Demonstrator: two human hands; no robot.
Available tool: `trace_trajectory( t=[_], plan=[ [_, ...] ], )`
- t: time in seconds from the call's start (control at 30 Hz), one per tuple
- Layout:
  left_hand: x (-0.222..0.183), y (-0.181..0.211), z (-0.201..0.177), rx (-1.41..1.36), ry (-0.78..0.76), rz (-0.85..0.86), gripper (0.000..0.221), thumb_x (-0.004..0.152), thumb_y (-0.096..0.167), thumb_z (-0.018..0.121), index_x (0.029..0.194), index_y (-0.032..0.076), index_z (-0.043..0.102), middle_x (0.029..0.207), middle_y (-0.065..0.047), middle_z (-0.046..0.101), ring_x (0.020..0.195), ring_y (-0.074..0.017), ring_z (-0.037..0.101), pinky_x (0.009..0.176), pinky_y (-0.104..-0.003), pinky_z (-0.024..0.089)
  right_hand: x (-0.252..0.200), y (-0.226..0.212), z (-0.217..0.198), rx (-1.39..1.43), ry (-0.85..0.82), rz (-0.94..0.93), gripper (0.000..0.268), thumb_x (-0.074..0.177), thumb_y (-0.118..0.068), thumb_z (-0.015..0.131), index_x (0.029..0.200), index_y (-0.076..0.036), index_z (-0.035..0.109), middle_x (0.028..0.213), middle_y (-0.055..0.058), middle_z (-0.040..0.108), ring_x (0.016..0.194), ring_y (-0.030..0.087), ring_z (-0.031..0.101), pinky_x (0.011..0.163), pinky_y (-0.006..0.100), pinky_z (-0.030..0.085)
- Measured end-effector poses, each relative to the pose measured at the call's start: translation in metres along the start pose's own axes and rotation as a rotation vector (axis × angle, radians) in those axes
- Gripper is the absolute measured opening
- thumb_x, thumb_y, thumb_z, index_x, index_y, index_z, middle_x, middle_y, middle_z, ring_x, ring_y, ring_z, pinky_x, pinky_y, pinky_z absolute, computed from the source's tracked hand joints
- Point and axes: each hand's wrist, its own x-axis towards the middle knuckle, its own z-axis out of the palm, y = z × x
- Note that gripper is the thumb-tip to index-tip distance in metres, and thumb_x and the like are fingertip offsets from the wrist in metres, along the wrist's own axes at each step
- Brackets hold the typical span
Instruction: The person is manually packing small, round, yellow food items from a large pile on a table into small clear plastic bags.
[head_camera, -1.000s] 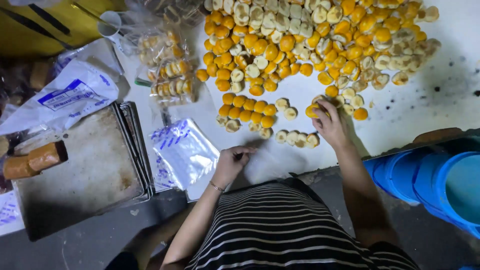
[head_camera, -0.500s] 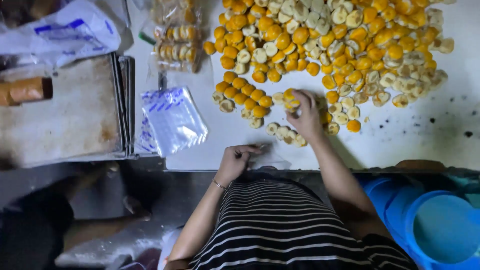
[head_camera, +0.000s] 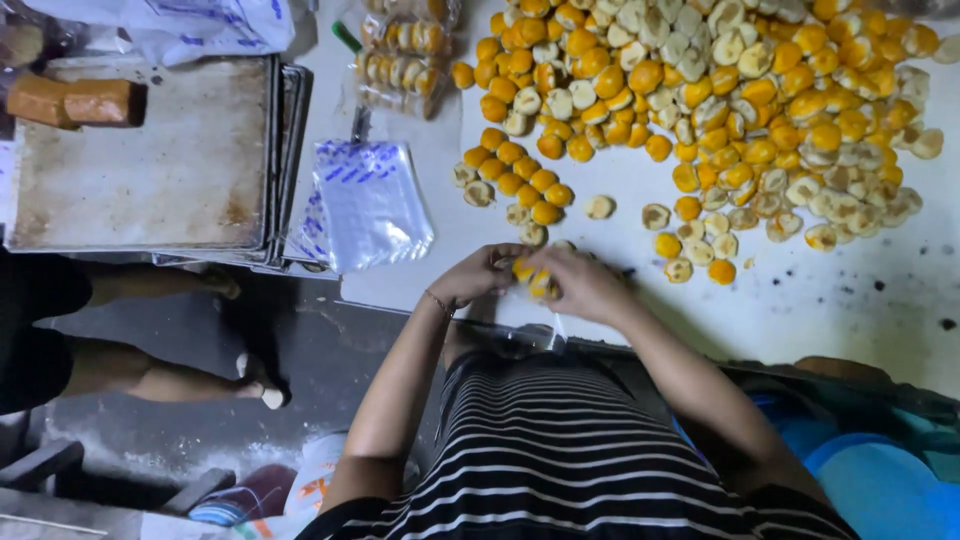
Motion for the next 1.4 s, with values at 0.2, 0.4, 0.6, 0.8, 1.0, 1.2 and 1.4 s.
trace_trajectory(
  t=[0.2,0.4,0.6,0.8,1.0,1.2,1.4],
  plan=[
    [-0.015,0.036,0.005,0.658,0.186,-0.057,0.057,0.09,0.02,0.063,0.144,0.009,0.052,0.127,-0.023,0.066,0.12,-0.0474,0.062,0.104,-0.059,0.048,0.04,0.087,0.079,-0.517,-0.335,0.099,0.072,0.073,-0.011,0.08,0.14,-0.021,0.056,0.131,0.013,0.065,0.12,0.037,0.067,0.097,0.049,0.058],
    [-0.078,0.105,0.02,1.047,0.209,0.303,0.044,0.079,0.013,0.064,0.122,0.003,0.063,0.096,-0.02,0.073,0.083,-0.0417,0.072,0.072,-0.053,0.059,0.06,0.009,0.09,-0.886,-0.264,-0.036,0.028,0.078,-0.01,0.071,0.106,-0.009,0.071,0.091,0.013,0.072,0.083,0.031,0.077,0.067,0.037,0.063],
    [-0.081,0.045,-0.063,0.072,0.328,0.525,0.03,0.093,0.014,0.059,0.117,0.009,0.075,0.114,-0.015,0.076,0.089,-0.0274,0.069,0.086,-0.044,0.054,0.056,-0.124,0.038,-0.719,-0.288,-0.049,0.063,0.079,-0.028,0.077,0.136,-0.014,0.057,0.107,0.012,0.063,0.092,0.031,0.072,0.074,0.038,0.063],
    [-0.031,-0.065,-0.064,-1.064,0.181,0.241,0.031,0.098,0.037,0.063,0.113,0.011,0.066,0.114,-0.012,0.071,0.105,-0.0262,0.07,0.099,-0.044,0.054,0.077,-0.127,0.0,-0.317,-0.215,0.112,0.084,0.069,-0.031,0.089,0.146,-0.021,0.059,0.124,0.014,0.064,0.113,0.038,0.066,0.098,0.046,0.056],
    [-0.013,-0.052,-0.105,-1.096,0.248,0.149,0.023,0.102,0.034,0.061,0.096,0.011,0.059,0.084,-0.006,0.068,0.077,-0.0191,0.067,0.08,-0.034,0.056,0.03,0.109,-0.008,-1.081,0.501,0.395,0.04,0.106,-0.048,0.059,0.14,-0.029,0.07,0.15,-0.001,0.062,0.135,0.032,0.052,0.105,0.054,0.043],
    [-0.016,-0.014,-0.114,-1.159,0.266,0.032,0.024,0.097,0.031,0.07,0.091,0.011,0.059,0.084,-0.015,0.069,0.077,-0.0278,0.072,0.072,-0.039,0.059,0.041,-0.045,0.031,0.251,1.005,0.258,0.04,0.087,-0.003,0.092,0.118,0.001,0.067,0.095,0.006,0.067,0.091,0.016,0.07,0.09,0.029,0.059],
    [-0.023,0.043,-0.09,-1.05,0.313,0.006,0.02,0.096,0.023,0.074,0.087,0.007,0.066,0.08,-0.011,0.07,0.068,-0.0207,0.072,0.063,-0.034,0.059,0.11,-0.108,0.086,-0.233,0.727,-0.162,0.012,0.086,-0.01,0.082,0.096,-0.016,0.083,0.107,0.002,0.08,0.094,0.023,0.076,0.089,0.033,0.06]
  ],
)
